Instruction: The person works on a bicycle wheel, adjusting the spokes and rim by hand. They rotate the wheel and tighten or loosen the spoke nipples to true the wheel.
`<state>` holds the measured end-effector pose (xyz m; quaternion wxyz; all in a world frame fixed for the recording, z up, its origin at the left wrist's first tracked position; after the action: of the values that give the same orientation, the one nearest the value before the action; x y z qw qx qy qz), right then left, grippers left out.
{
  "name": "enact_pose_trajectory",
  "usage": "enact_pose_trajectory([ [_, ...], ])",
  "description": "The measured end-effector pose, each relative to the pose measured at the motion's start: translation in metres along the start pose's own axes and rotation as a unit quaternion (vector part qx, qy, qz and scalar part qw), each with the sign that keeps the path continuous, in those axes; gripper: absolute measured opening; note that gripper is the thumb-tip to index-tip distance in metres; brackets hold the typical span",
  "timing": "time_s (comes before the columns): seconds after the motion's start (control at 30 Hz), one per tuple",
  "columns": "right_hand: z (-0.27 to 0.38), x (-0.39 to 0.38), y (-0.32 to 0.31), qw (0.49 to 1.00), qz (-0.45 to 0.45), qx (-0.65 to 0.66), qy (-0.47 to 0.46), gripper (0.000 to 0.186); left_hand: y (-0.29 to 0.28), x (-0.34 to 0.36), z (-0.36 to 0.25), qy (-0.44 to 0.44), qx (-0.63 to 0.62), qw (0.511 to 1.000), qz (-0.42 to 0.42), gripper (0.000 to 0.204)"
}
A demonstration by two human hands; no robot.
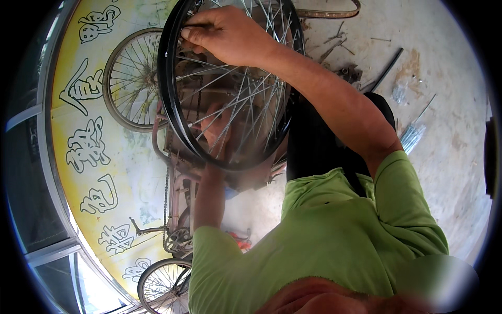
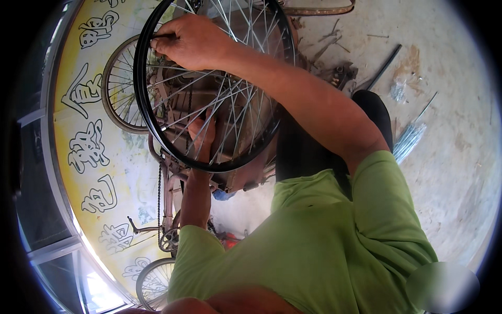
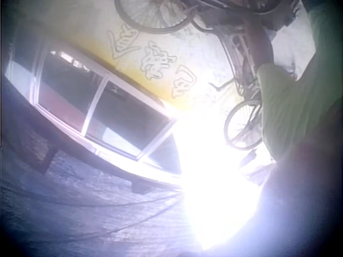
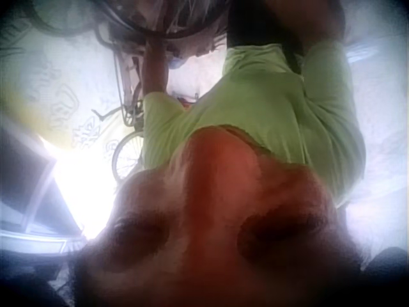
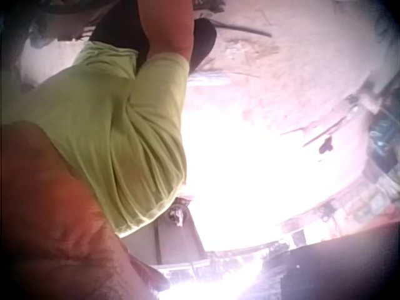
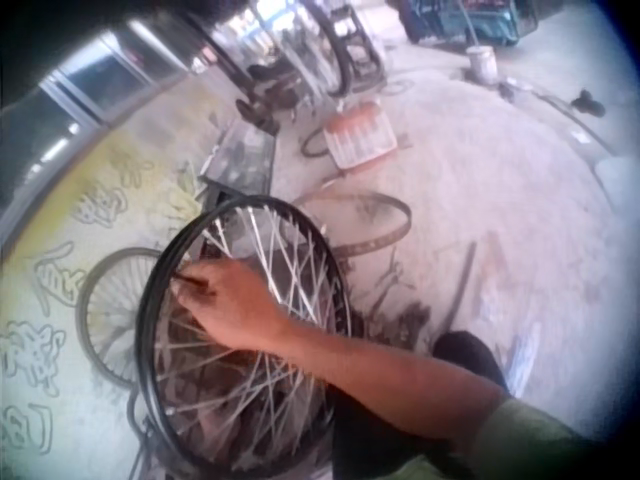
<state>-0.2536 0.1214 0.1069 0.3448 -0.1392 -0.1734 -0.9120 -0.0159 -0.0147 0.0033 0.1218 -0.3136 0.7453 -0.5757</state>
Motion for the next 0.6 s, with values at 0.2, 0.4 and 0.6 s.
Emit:
enact_pose_trajectory([
  [0.2,0.015,-0.009,-0.002,0.992,-0.055,-0.109,-0.033,0.03,0.005,0.0,0.011,-0.003,-0.012,1.0,-0.015,0.028],
  [0.4,0.006,-0.018,-0.003,0.996,-0.06,-0.063,-0.023,0.027,-0.001,-0.003,-0.01,0.025,0.015,0.999,-0.043,0.027],
  [0.6,0.021,-0.047,-0.015,0.982,-0.108,-0.086,-0.126,0.025,-0.001,0.001,-0.014,0.019,-0.007,0.999,-0.029,0.027],
])
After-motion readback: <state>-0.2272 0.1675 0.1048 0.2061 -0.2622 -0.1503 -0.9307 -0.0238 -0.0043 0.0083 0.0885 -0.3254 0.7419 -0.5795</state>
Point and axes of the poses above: each hand's wrist, its own x-axis towards the middle knuckle, its own y-axis out of the palm, z = x × y, the point moved 2 cm from there along x, towards the middle knuckle, and after that the axes turned 4 degrees about y, right-handed, at the moved point
